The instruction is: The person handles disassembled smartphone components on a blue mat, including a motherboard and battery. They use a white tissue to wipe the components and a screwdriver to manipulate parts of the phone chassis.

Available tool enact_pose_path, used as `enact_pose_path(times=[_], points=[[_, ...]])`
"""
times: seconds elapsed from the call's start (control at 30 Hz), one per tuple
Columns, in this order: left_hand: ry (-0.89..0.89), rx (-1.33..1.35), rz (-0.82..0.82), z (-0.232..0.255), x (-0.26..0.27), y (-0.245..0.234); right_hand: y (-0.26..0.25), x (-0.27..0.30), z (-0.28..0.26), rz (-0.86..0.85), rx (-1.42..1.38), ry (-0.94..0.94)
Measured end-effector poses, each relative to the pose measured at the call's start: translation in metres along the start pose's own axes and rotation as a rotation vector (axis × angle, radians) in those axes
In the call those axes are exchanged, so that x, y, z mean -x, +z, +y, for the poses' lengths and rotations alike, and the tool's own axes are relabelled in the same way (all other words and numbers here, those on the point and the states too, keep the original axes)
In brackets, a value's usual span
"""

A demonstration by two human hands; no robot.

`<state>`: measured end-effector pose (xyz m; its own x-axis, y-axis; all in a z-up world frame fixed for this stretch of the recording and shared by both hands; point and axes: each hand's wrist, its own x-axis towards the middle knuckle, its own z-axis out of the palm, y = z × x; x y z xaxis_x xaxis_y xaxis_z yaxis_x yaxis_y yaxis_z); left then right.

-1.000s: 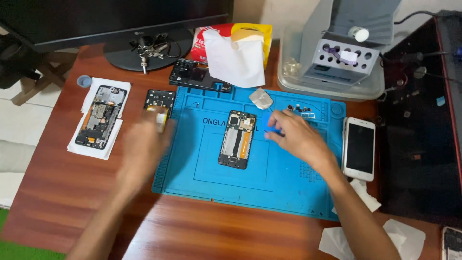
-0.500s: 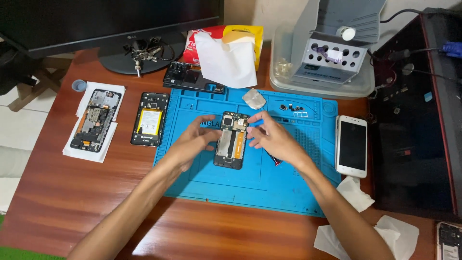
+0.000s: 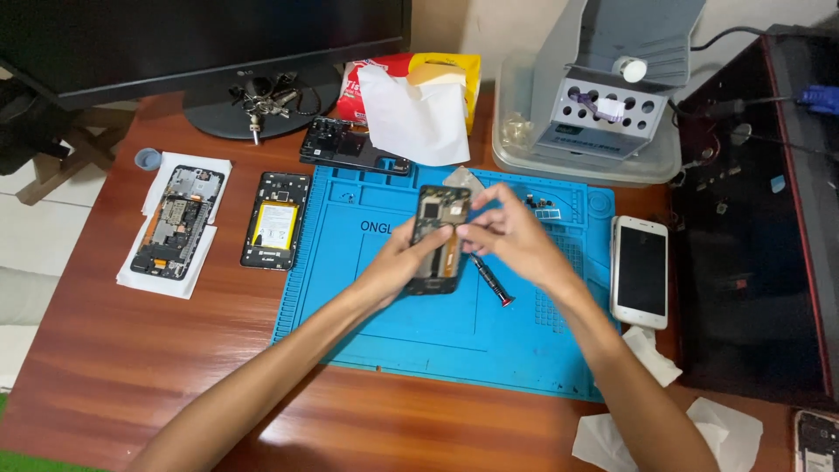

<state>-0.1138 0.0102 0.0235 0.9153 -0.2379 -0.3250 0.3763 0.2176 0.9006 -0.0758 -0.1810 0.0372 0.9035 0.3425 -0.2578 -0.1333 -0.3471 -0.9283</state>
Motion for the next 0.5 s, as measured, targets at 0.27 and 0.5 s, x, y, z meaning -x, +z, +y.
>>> enact_pose_path(times=[0.27, 0.5], points=[[0.003, 0.342, -0.141, -0.007, -0.045, 0.030, -0.032, 0.016, -0.033, 0.173, 0.280, -0.122], [0.102, 0.426, -0.152, -0.015, -0.059, 0.018, -0.014, 0.026, -0.050, -0.091, 0.541, -0.349]])
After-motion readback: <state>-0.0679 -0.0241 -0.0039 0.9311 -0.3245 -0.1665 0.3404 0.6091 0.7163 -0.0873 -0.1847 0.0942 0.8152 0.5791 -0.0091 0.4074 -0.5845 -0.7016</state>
